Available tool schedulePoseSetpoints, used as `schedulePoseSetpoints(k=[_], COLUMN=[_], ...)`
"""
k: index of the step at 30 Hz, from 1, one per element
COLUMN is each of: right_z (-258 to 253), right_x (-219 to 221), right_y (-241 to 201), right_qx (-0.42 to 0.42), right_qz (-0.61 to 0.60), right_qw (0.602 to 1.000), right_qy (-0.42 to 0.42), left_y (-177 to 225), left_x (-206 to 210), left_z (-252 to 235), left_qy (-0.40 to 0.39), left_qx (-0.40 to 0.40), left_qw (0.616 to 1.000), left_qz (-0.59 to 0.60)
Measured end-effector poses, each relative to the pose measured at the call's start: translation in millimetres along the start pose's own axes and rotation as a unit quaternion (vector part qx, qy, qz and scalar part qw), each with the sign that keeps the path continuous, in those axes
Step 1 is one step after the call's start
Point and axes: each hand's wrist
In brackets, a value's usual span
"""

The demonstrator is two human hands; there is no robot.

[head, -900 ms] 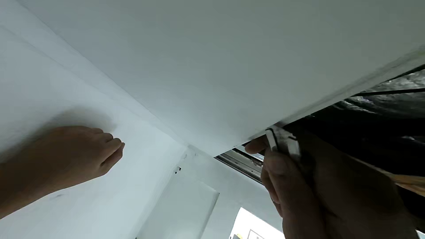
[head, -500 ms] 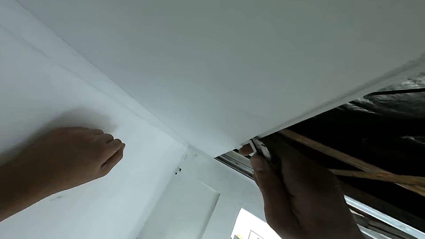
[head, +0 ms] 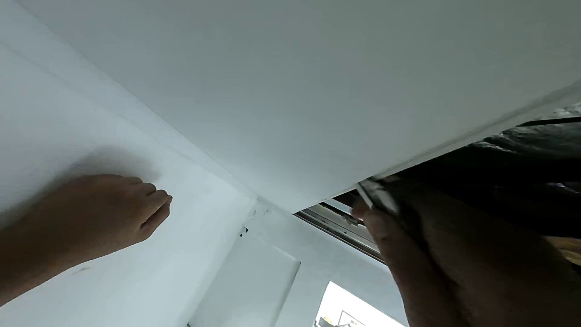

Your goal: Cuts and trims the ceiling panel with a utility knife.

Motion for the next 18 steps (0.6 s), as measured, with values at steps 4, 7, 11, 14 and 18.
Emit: schedulePoseSetpoints(k=[4,7,11,14,18], right_z=[11.4,12.8,6.2,1.5,-0.4], right_x=[-26.1,-35.3,-19.2,-9.6,-1.3], right_y=[4.6,2.5,0.2,0.5,7.8], right_qx=[0.070,0.066,0.014,-0.015,-0.043], right_qz=[0.082,-0.002,-0.040,-0.014,0.029], right_qw=[0.975,0.990,0.999,0.999,0.996], right_qy=[-0.193,-0.124,-0.017,0.028,0.067], left_y=[-27.0,-28.9,-28.2,-28.8,-28.6], left_x=[37.5,38.3,36.9,36.4,36.2], left_z=[17.8,18.0,18.7,19.1,18.0], left_qy=[0.132,0.129,0.137,0.134,0.130], left_qx=[0.061,0.066,0.067,0.068,0.076], left_qw=[0.989,0.989,0.988,0.989,0.989], left_qz=[-0.001,0.006,0.006,-0.001,0.001])
Point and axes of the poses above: each hand's wrist, its own z-axis away from the middle knuckle, its own x-axis out of the palm, y = z × x, and after that the axes turned 14 degrees about y, right-handed
